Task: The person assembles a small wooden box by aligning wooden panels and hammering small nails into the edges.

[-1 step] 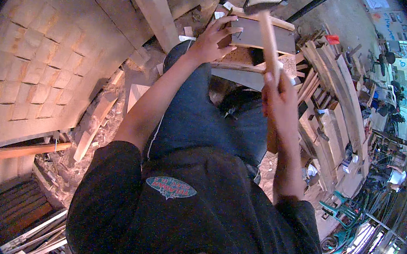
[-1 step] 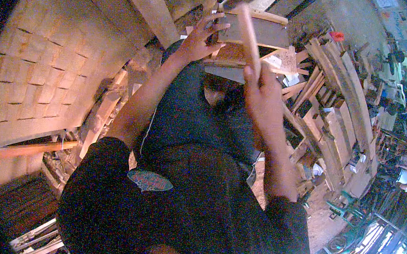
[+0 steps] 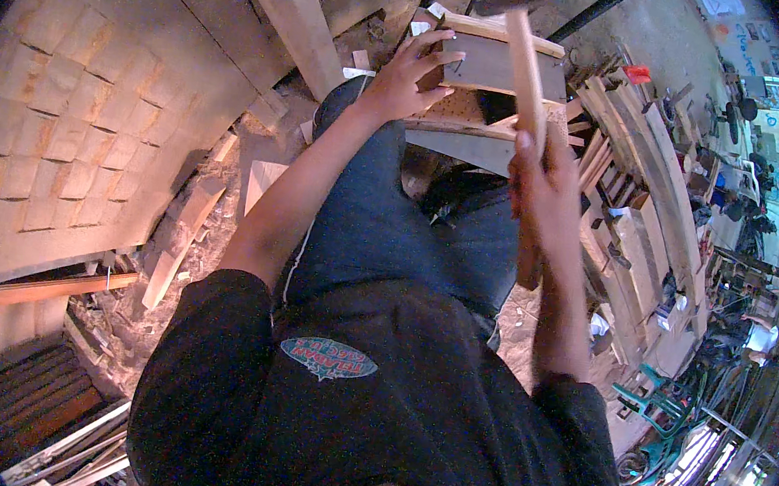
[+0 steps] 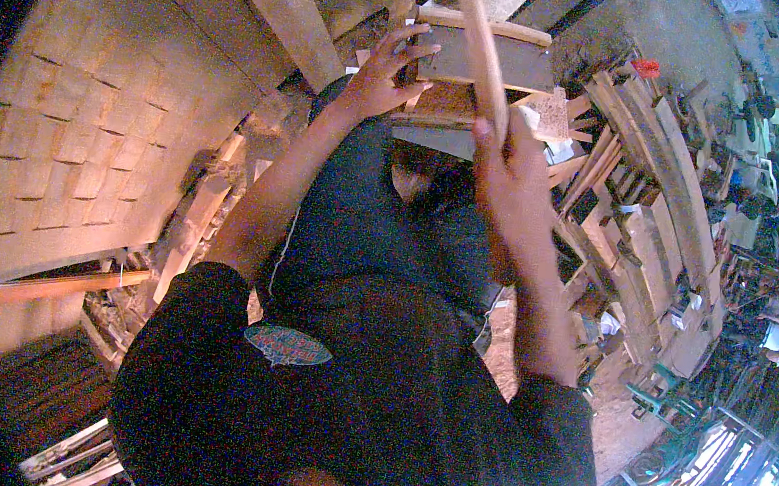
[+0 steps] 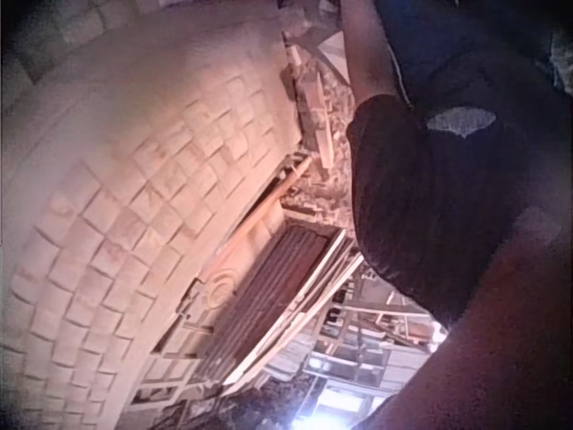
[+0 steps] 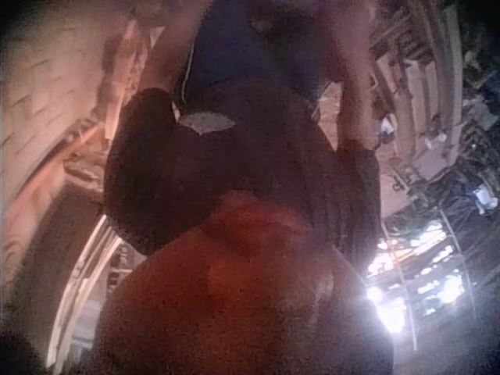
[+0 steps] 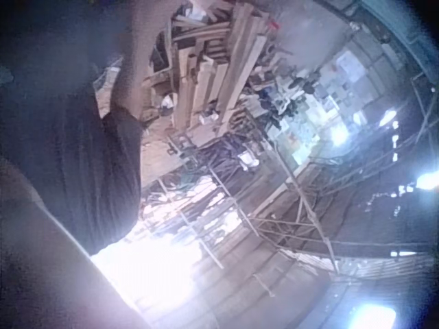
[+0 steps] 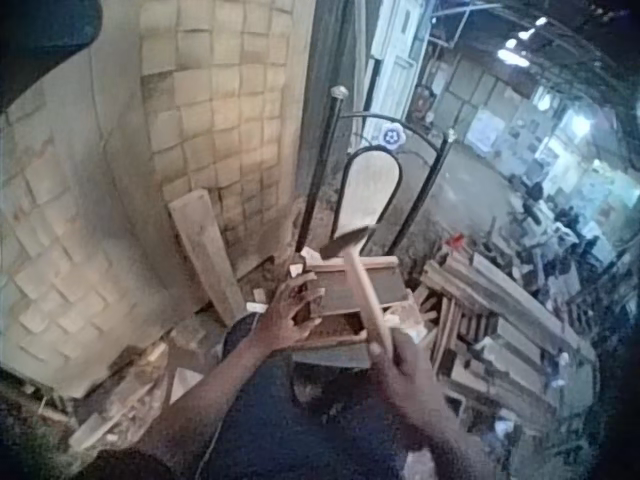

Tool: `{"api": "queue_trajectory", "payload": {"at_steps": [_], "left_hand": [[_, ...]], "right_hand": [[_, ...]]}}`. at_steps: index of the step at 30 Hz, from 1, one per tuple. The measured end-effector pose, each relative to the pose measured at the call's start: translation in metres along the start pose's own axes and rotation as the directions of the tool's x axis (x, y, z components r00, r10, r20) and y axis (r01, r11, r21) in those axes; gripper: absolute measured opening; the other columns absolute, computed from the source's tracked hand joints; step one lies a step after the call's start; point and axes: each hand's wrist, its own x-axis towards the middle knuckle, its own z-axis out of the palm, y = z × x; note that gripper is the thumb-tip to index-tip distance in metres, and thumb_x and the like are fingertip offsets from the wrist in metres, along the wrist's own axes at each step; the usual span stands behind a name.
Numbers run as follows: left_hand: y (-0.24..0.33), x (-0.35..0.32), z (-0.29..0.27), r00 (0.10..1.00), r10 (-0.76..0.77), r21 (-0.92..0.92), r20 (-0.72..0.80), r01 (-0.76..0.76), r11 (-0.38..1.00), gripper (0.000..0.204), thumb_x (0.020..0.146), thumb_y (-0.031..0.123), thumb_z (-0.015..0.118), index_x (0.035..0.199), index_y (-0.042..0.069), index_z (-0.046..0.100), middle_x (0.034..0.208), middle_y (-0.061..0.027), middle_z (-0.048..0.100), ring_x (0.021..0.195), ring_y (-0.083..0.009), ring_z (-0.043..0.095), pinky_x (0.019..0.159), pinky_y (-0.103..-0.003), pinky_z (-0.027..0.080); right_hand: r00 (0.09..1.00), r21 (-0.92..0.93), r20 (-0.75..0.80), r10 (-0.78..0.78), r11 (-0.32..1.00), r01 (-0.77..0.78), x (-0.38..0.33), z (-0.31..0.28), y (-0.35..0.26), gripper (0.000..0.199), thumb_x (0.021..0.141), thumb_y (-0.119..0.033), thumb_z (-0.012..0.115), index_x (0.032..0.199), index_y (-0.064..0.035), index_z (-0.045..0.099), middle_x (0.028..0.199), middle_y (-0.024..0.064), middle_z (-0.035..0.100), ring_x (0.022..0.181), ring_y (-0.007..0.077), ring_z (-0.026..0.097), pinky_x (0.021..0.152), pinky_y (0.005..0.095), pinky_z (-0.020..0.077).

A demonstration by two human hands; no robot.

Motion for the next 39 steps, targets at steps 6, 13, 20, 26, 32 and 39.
{"api": "queue_trajectory", "payload": {"at_steps": [6, 13, 20, 26, 32, 39], "left_hand": [[-0.002, 0.001, 0.010, 0.993, 0.001, -0.027, -0.121, -0.004, 1.000, 0.055, 0.074, 0.024, 0.086, 0.123, 0.016, 0.064, 0.141, -0.0108, 0.049, 0.131, -0.0359, 0.047, 0.109, -0.048, 0.040], [-0.007, -0.004, 0.021, 0.970, -0.049, -0.080, -0.236, 0.031, 0.996, 0.049, 0.073, 0.029, 0.087, 0.116, 0.015, 0.067, 0.137, -0.0111, 0.054, 0.129, -0.0334, 0.050, 0.107, -0.048, 0.040], [-0.001, -0.006, 0.021, 0.975, -0.058, -0.009, -0.214, 0.058, 0.998, 0.053, 0.068, 0.036, 0.089, 0.114, 0.017, 0.068, 0.136, -0.0074, 0.055, 0.128, -0.0305, 0.048, 0.103, -0.048, 0.037], [-0.010, -0.003, 0.024, 0.959, -0.083, -0.126, -0.272, 0.050, 0.991, 0.058, 0.063, 0.026, 0.092, 0.115, 0.018, 0.067, 0.137, -0.0066, 0.055, 0.128, -0.0322, 0.047, 0.105, -0.046, 0.039], [-0.012, -0.001, 0.021, 0.976, -0.119, -0.081, -0.182, 0.106, 0.991, 0.061, 0.062, 0.025, 0.092, 0.116, 0.018, 0.066, 0.139, -0.0080, 0.053, 0.132, -0.0372, 0.044, 0.106, -0.049, 0.040], [-0.011, -0.001, 0.021, 0.976, -0.121, -0.112, -0.182, 0.102, 0.988, 0.054, 0.068, 0.032, 0.087, 0.117, 0.022, 0.066, 0.141, -0.0021, 0.050, 0.132, -0.0375, 0.039, 0.110, -0.050, 0.039]], "right_hand": [[0.957, 0.099, 0.250, 0.145, 0.980, -0.175, 0.038, -0.052, -0.033, 0.028, 0.103, -0.034, 0.055, 0.112, -0.0078, 0.058, 0.067, -0.0039, 0.046, 0.053, 0.0058, 0.043, 0.047, 0.0237, 0.0342], [0.919, 0.031, 0.374, 0.125, 0.989, -0.147, 0.093, -0.082, -0.039, 0.033, 0.104, -0.035, 0.054, 0.114, -0.0042, 0.059, 0.069, -0.0021, 0.050, 0.052, 0.0051, 0.046, 0.040, 0.0238, 0.0356], [0.845, -0.387, 0.249, 0.474, 0.848, -0.362, 0.098, -0.087, -0.084, 0.040, 0.102, -0.042, 0.056, 0.123, -0.0077, 0.060, 0.065, -0.0037, 0.049, 0.046, 0.0055, 0.042, 0.039, 0.0225, 0.0317], [0.884, -0.248, 0.236, 0.404, 0.905, -0.347, 0.112, -0.090, -0.092, 0.028, 0.103, -0.035, 0.055, 0.115, -0.0103, 0.060, 0.066, -0.0043, 0.049, 0.046, 0.0058, 0.041, 0.040, 0.0214, 0.0331], [0.738, -0.524, 0.231, 0.634, 0.720, -0.455, 0.112, -0.082, -0.116, 0.020, 0.102, -0.023, 0.057, 0.116, -0.0093, 0.057, 0.066, -0.0033, 0.049, 0.046, 0.0064, 0.045, 0.039, 0.0223, 0.0360], [0.853, -0.450, 0.244, 0.462, 0.833, -0.323, 0.122, -0.089, -0.104, 0.028, 0.102, -0.033, 0.056, 0.118, -0.0095, 0.058, 0.068, -0.0037, 0.049, 0.046, 0.0059, 0.041, 0.039, 0.0219, 0.0325]]}}
